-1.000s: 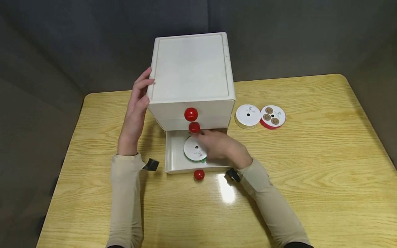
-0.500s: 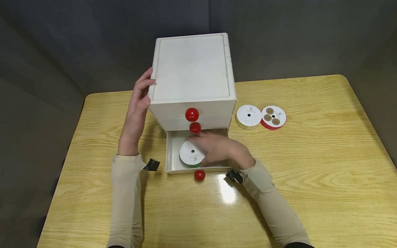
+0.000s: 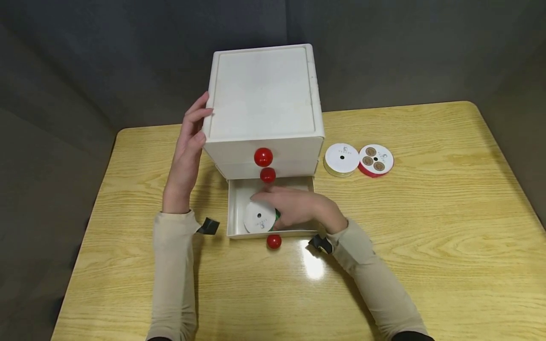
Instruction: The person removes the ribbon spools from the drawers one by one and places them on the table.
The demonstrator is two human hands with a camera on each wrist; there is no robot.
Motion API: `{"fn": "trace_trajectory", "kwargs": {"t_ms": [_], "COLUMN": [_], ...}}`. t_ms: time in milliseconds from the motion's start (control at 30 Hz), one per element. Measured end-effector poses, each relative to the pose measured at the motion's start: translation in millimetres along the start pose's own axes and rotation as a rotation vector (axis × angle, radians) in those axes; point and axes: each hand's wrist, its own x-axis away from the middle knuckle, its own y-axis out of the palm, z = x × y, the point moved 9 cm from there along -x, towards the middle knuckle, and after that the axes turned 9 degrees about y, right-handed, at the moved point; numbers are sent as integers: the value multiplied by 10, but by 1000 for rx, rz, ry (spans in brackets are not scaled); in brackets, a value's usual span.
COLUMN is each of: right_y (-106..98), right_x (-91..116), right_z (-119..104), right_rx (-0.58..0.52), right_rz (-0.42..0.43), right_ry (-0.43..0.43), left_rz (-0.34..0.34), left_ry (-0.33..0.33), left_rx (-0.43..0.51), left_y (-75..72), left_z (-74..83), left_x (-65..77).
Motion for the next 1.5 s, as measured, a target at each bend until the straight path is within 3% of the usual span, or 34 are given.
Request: {"fn": "trace_trajectory", "kwargs": {"t_ms": [167,400,567,833,1033,1300,1500], "right_y": [28,24,45,39,67,-51,-132], "right_x": [-11,-40,-49,-62,-87,-41,36], "right_z": [18,-32,-36,-68,-96,-71,-108], "right_rx": [10,-31,-99,-69,-119,-141,-94], "right_rz": [-7,23,-13,12,-13,66,105], "right_ry": [36,-51,-50,-55,-78,-26,23], "left_rz": [-4,-8,-11,-1,-4,-6,-3], "left_ry": [0,6,14,9,10,13,12], "left_rx": [3,17,4,2,-2,2,13], "left_y": [6,20,21,2,0,0,2], "left_z": [-7,-13,-8,0,-6,-1,8], "left_x": [-1,-12,-19,-12,-12,-12,-10]}}
